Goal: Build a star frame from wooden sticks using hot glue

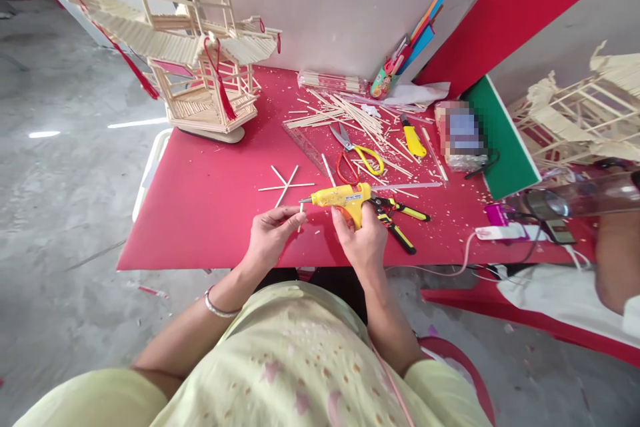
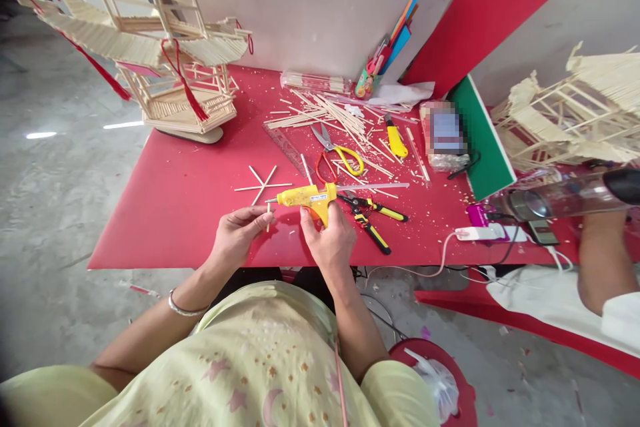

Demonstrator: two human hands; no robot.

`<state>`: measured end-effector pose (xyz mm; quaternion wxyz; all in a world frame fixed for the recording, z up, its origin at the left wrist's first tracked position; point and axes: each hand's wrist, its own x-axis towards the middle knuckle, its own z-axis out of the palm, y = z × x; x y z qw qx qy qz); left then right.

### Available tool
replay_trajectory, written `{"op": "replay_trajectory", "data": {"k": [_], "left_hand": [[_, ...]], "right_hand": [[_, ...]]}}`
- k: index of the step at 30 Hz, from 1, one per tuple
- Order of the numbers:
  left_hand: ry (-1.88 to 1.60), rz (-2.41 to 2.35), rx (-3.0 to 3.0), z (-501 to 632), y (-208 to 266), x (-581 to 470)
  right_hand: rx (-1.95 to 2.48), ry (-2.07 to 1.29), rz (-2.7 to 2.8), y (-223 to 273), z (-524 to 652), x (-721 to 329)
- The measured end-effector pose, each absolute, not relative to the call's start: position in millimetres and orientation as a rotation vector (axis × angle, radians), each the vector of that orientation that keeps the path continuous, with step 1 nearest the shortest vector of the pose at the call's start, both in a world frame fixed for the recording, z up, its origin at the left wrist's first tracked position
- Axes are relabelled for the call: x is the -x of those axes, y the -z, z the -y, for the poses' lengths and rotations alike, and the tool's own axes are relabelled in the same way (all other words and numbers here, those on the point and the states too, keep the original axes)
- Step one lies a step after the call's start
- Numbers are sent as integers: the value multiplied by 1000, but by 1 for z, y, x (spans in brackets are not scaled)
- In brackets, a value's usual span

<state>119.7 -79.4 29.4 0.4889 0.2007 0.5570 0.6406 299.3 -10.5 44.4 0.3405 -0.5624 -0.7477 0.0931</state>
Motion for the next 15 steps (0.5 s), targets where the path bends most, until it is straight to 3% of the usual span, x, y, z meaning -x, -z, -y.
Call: {"op": "replay_trajectory", "data": {"k": [15], "left_hand": [[-1579,-1292,-426,78,-37,-121]], "right_hand": [[1453,-223,1940,-39,12,-298]]}}
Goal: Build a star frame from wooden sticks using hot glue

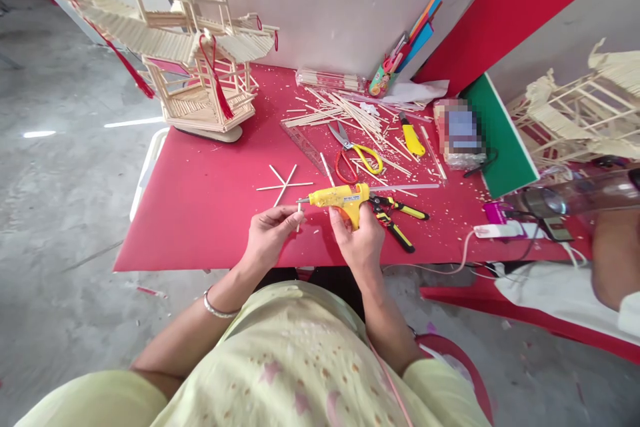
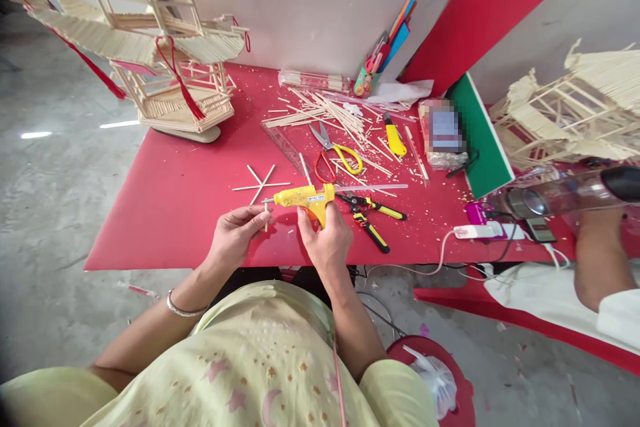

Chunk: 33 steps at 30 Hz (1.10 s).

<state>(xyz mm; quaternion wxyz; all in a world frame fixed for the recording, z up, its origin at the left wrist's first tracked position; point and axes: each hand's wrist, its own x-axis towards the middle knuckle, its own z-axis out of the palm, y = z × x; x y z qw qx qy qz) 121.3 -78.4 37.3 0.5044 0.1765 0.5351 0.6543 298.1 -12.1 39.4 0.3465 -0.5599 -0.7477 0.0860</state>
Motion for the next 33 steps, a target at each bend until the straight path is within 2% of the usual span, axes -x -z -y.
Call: {"op": "replay_trajectory", "data": {"k": [5,13,20,33], "left_hand": [[-1578,-1279,-455,83,-40,-123],[-1567,-1287,-385,79,-42,-122],[-1555,-1320,-480,82,-41,-122],[-1554,-1338,-470,80,-35,-122]], "right_hand": [[1471,-131,1974,-33,10,-296],[1448,-323,1860,-41,13,-299],[1494,-120,1925,-32,9,-300],[1450,-64,1951,-35,9,-305]]}}
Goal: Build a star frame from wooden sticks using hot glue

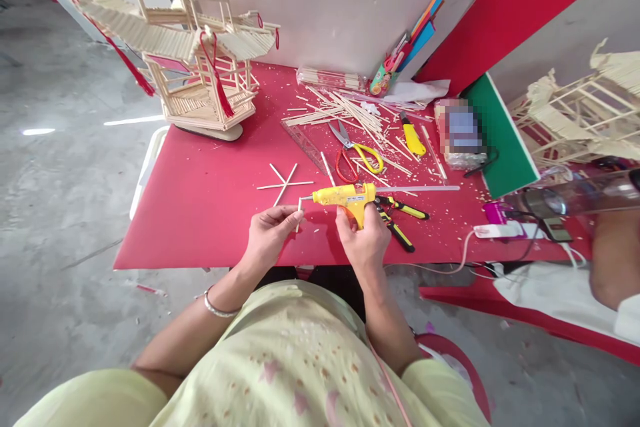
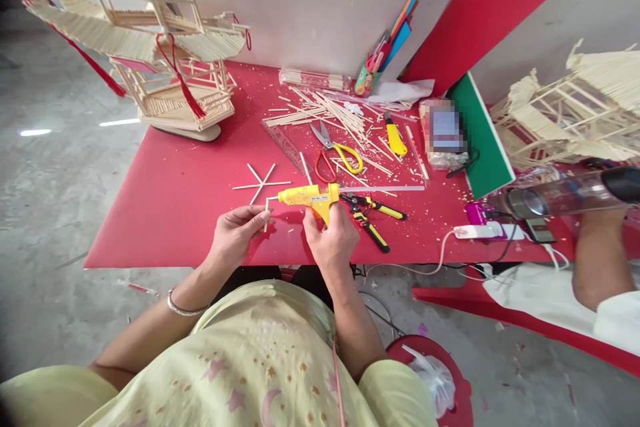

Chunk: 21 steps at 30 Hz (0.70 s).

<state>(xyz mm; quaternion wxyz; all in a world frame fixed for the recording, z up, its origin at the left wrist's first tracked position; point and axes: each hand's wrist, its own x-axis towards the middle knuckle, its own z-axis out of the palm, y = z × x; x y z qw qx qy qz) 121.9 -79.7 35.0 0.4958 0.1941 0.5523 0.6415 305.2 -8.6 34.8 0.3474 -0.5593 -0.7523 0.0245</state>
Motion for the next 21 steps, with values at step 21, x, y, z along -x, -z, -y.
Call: {"op": "replay_trajectory", "data": {"k": [21], "left_hand": [[-1545,-1360,-494,83,-27,-120]], "right_hand": [[1457,-42,1975,-33,9,-307]]}}
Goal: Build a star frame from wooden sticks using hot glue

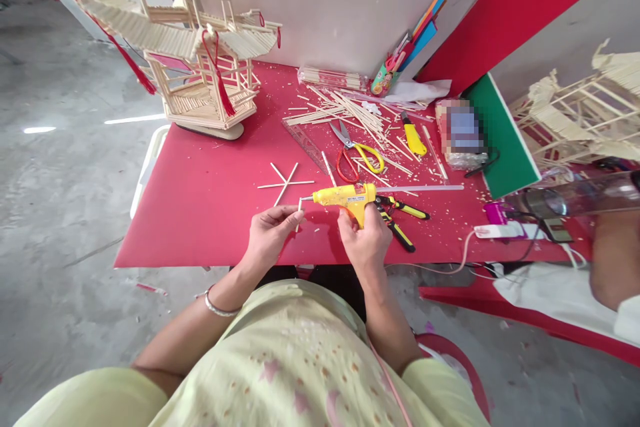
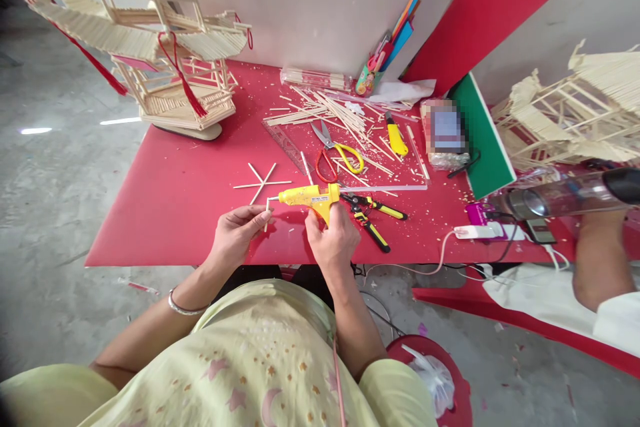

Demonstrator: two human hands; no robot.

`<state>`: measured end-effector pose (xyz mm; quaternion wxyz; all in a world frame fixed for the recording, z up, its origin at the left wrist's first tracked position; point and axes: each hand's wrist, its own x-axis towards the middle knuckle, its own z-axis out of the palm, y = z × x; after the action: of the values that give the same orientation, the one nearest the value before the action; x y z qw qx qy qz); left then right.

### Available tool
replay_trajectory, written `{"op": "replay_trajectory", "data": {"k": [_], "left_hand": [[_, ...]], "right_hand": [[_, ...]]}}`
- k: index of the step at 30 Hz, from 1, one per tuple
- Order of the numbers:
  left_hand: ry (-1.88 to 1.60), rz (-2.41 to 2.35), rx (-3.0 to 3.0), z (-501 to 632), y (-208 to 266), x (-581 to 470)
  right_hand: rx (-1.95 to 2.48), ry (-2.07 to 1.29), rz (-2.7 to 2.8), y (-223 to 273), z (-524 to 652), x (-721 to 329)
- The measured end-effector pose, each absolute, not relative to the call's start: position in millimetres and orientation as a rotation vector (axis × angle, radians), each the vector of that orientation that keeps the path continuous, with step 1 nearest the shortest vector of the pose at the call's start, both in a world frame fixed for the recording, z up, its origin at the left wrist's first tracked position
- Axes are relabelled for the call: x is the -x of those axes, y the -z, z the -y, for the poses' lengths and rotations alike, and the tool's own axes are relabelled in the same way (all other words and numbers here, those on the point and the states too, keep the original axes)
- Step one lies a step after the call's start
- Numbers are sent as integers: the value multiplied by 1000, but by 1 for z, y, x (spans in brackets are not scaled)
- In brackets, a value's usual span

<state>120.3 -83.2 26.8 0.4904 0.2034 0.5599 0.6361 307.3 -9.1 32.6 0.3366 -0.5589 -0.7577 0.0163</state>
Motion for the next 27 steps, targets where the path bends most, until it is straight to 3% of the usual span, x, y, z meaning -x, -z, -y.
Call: {"op": "replay_trajectory", "data": {"k": [12,21,27], "left_hand": [[-1574,-1343,-469,80,-35,-120],[-1538,-1227,-413,79,-39,-119],[-1521,-1218,-322,75,-37,-117]], "right_hand": [[1489,3,1978,-37,7,-308],[1737,-129,1913,-23,-28,-410],[2135,92,1911,-20,-44,-429]]}}
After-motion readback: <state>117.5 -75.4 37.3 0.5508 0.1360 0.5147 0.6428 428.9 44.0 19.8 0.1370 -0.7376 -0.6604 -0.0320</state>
